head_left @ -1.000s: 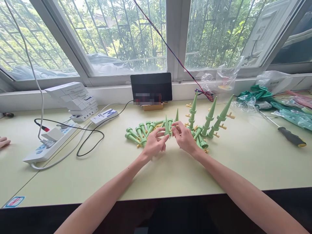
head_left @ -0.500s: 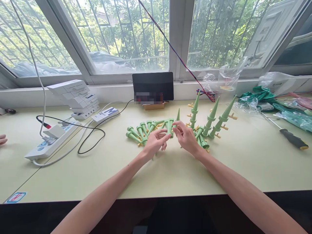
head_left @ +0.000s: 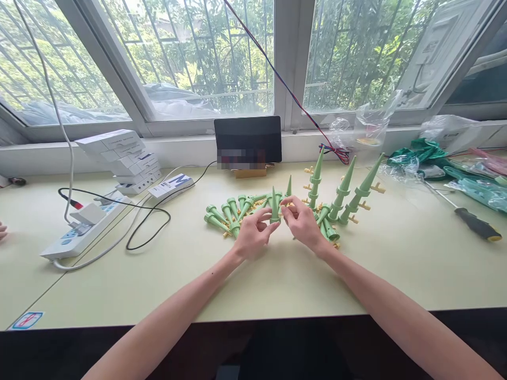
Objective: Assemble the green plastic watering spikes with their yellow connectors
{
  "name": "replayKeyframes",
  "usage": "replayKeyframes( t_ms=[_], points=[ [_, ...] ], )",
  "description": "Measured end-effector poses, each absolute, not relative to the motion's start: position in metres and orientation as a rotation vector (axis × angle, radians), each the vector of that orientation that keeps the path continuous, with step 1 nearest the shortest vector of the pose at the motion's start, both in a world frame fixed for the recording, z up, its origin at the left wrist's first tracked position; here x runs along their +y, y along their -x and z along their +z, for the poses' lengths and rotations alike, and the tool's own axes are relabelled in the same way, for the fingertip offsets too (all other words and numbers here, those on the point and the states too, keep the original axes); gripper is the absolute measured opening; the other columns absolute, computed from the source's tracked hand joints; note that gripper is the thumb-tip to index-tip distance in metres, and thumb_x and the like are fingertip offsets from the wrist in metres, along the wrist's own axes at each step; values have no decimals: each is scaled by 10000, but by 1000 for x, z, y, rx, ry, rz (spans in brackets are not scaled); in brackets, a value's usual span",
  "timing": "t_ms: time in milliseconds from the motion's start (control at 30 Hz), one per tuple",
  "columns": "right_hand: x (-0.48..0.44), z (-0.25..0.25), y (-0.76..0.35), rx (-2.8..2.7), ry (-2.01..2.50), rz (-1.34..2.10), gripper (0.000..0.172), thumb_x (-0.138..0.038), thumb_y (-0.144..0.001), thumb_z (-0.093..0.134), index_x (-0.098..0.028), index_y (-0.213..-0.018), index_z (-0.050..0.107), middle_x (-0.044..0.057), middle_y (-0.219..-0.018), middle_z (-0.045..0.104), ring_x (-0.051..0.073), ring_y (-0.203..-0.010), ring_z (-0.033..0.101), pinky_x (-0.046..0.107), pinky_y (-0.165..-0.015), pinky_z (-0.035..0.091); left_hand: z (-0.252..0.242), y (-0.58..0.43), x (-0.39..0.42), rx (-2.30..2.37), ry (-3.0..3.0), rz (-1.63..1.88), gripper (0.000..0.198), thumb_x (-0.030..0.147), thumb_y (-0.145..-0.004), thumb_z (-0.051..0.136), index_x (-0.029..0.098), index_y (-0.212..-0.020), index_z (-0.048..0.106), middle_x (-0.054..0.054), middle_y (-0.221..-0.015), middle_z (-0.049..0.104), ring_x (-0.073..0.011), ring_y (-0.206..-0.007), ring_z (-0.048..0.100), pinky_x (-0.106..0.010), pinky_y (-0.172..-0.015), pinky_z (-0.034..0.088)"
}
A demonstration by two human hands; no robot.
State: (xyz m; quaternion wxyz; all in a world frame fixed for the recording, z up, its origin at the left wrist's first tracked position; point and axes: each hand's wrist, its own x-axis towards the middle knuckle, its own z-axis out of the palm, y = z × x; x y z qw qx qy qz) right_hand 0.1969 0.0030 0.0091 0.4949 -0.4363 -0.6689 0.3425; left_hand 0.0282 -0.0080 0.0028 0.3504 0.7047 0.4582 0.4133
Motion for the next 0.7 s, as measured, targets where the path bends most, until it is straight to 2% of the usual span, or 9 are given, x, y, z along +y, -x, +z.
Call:
replayKeyframes(
  t_ms=[133,267,367,467,533,633,700],
  points=[
    [3,10,-196,-1485,1040,1061,181,-408,-903,504,-228,-919,497,-69,-503,426,96,-411,326,228,-411,290,0,-29,-9,1224,-1931,1087,400,364,-852,633,137,-1180,596,63,-402,454,-259,-941,711,-345,-881,488],
    [3,11,-194,-1331,1018,1305,154,-375,-863,532,-239,-909,476,-102,-469,351,73,-377,237,203,-356,227,-3,-28,-8,1234,-2020,1089,386,351,-867,617,151,-1196,587,54,-419,474,-255,-1013,693,-332,-894,472],
    [3,11,-195,-1227,1002,1429,158,-328,-817,561,-241,-912,469,-112,-467,353,60,-389,203,180,-354,192,-4,-28,-8,1252,-2051,1072,369,361,-876,604,166,-1189,586,30,-508,576,-215,-814,708,-298,-798,489],
    [5,11,-195,-1149,1018,1515,197,-290,-771,583,-239,-921,466,-113,-468,387,52,-392,193,171,-351,169,-3,-28,-9,1258,-2046,1044,350,370,-880,591,198,-1184,584,-15,-753,702,-111,-493,581,-264,-636,476],
    [7,11,-195,-1118,1029,1552,214,-271,-755,587,-237,-926,463,-114,-464,395,51,-393,193,170,-349,160,-3,-29,-9,1256,-2039,1041,346,370,-877,592,212,-1185,585,-31,-850,720,-87,-448,537,-258,-603,466],
    [7,12,-195,-1112,1042,1552,209,-262,-758,579,-234,-933,467,-112,-462,397,52,-396,195,173,-348,164,-1,-30,-10,1249,-2006,1071,364,373,-861,614,201,-1181,597,-18,-702,686,-177,-682,685,-271,-686,487],
    [7,12,-195,-1137,1049,1514,196,-272,-774,573,-232,-939,474,-106,-467,409,54,-397,205,177,-350,181,0,-30,-10,1251,-1955,1078,389,384,-848,631,177,-1176,605,-3,-560,616,-241,-867,712,-294,-753,496]
  ],
)
